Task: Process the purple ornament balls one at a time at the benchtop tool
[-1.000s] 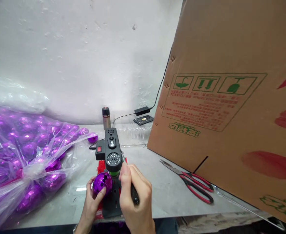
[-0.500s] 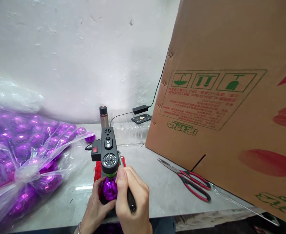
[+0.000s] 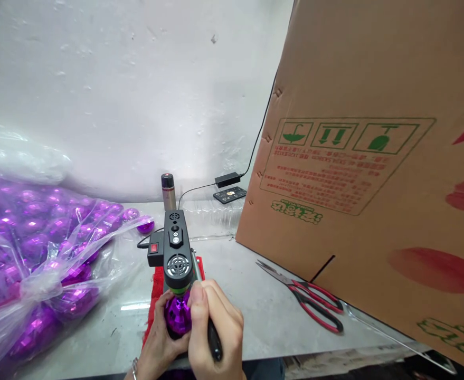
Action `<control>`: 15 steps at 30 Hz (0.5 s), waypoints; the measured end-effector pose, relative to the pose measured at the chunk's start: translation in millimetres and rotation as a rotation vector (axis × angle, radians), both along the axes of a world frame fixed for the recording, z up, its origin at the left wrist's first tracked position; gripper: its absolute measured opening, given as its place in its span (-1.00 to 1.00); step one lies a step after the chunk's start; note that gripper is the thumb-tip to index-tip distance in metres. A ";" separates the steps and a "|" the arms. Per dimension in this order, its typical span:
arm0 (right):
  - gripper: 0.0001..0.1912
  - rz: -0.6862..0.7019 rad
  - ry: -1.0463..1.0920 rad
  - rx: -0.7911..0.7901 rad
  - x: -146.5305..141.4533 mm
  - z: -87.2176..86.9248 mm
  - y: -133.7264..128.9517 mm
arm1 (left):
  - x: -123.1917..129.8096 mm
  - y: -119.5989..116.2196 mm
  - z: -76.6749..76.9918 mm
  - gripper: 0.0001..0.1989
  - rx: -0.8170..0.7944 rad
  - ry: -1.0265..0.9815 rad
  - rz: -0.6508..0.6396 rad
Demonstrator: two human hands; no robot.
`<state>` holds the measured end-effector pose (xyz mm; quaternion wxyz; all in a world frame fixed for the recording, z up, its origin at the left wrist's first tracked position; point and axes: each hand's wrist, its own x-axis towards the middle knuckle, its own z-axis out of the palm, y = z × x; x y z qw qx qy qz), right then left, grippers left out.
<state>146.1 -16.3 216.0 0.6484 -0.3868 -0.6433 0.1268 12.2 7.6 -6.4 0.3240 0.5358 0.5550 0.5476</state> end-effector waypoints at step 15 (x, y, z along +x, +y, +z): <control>-0.51 -0.172 0.262 -0.074 -20.2 -34.6 -6.6 | 5.9 -4.5 24.1 -0.25 -0.062 0.004 0.032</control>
